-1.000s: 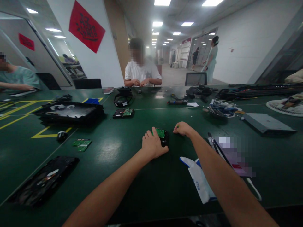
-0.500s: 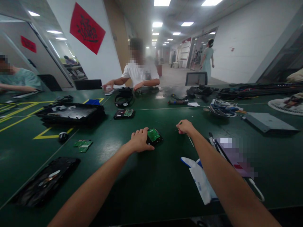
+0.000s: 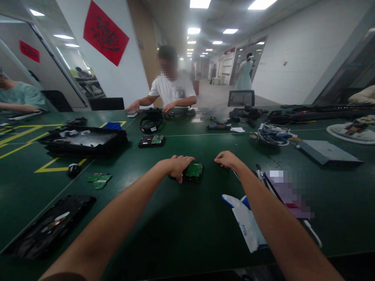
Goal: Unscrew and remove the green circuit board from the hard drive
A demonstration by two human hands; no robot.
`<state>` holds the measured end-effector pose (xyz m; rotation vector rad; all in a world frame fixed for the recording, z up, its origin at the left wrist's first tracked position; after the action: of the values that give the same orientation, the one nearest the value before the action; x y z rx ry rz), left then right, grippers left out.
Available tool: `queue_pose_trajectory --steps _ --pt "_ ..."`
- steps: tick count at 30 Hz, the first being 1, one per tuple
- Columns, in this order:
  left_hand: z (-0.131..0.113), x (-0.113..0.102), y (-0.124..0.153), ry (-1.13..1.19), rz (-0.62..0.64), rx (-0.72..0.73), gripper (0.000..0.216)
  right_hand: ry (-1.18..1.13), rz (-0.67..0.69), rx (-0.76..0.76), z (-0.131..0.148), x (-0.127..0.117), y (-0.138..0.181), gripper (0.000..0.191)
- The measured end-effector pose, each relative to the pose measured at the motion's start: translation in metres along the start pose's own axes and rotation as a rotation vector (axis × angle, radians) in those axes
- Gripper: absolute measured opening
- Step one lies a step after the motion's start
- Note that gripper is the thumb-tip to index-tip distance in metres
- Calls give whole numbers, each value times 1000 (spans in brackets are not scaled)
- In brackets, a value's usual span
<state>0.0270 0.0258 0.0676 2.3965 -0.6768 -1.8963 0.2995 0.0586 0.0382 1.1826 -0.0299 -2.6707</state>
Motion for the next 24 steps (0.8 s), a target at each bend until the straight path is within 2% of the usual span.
queue_pose_trajectory --steps 4,9,11,14,18,20,24 --pt "-4 -2 -10 -79 21 97 111 42 -11 -23 -3 3 -3 20" --pt "-6 -4 -7 -73 -59 128 94 111 -30 -25 -6 8 -7 15" --pt "-6 0 1 -100 -118 84 92 138 -34 -27 -6 8 -9 15" --pt "-7 13 17 -97 -270 -25 88 182 -43 -36 -7 8 -11 17" --pt "-14 36 36 7 -449 -178 58 229 -70 -59 -7 9 -10 19" --pt "-17 47 42 62 -500 -245 65 230 -76 -76 -8 9 -8 20" --pt "-21 64 48 105 -492 -305 102 177 -58 -97 -13 10 0 20"
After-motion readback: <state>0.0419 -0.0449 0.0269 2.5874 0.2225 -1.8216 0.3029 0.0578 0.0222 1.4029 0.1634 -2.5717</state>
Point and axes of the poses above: each hand's wrist, its own y-axis away from the middle knuckle, its own x-axis out of the palm, z = x × y, the point moved 2 cm from there along -y, towards the middle knuckle, and after that the axes turned 15 degrees about -x, right-handed, at the moved point
